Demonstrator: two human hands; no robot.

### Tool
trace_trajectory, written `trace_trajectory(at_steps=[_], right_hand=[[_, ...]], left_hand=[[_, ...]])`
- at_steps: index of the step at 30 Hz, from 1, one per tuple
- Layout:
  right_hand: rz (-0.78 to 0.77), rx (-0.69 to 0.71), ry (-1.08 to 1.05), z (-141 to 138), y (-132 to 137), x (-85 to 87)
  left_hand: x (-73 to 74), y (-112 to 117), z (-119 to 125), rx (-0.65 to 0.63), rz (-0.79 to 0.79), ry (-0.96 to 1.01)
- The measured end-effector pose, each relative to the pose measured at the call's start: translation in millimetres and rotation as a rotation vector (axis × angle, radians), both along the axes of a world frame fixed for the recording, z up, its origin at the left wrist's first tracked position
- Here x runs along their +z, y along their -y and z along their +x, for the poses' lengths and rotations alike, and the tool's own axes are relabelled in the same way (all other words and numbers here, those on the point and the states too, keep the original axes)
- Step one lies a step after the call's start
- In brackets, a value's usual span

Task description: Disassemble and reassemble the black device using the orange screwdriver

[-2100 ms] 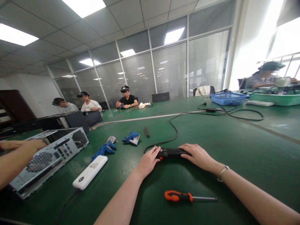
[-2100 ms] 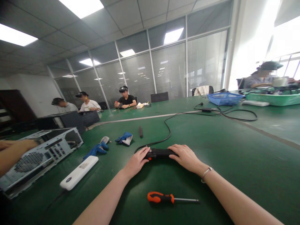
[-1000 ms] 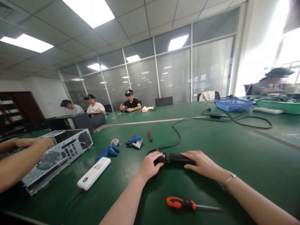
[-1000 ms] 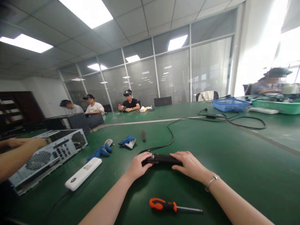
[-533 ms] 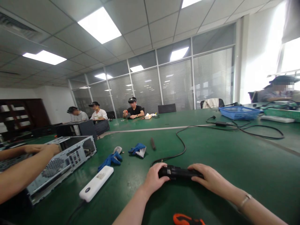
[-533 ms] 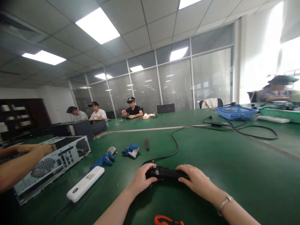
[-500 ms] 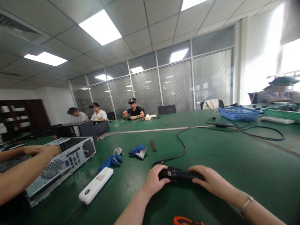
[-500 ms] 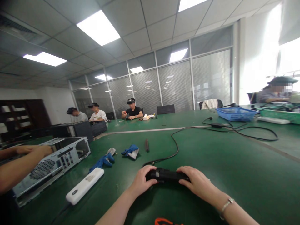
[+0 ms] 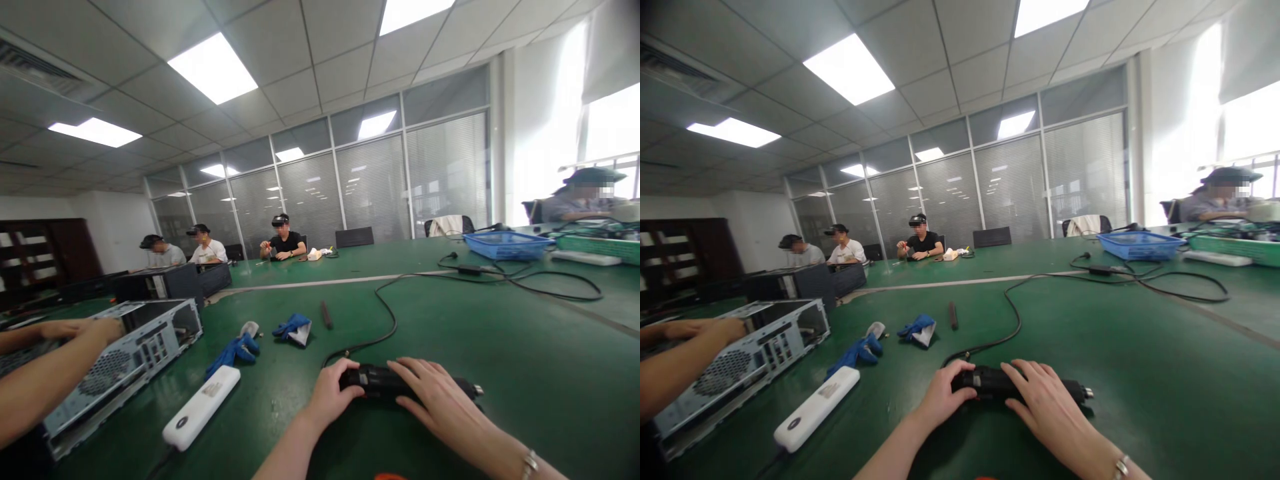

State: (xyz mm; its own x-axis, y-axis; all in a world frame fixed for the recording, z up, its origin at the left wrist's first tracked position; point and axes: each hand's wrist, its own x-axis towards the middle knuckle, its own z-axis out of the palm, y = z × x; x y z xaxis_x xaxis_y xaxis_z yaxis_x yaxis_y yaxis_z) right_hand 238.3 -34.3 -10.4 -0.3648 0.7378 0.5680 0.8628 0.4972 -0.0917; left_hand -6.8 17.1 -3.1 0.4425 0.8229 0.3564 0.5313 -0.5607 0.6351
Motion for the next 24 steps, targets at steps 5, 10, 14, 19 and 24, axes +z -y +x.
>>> trace_trajectory(at_steps=[5, 10, 14, 19, 24], right_hand=[[-0.102, -0.013, 0.042, 9.9, -7.0, -1.9], [-0.153, 0.036, 0.002, 12.3, -8.2, 0.6], [-0.132, 0.048, -0.093, 5.0, 3.5, 14.8], [-0.372, 0.22, -0.191, -28.4, 42.8, 43.5], [-0.48, 0.446, -0.004, -53.1, 66.5, 48.3]], left_hand=[[3.3, 1.4, -0.3, -0.011, -0.019, 0.005], [4.2, 1.7, -0.4, 0.007, -0.023, -0.014], [3.2, 2.1, -0.9, -0.02, -0.037, 0.003], [-1.1, 0.4, -1.2, -0.02, -0.063, 0.036], [-1.7, -0.5, -1.2, 0.0, -0.055, 0.02]])
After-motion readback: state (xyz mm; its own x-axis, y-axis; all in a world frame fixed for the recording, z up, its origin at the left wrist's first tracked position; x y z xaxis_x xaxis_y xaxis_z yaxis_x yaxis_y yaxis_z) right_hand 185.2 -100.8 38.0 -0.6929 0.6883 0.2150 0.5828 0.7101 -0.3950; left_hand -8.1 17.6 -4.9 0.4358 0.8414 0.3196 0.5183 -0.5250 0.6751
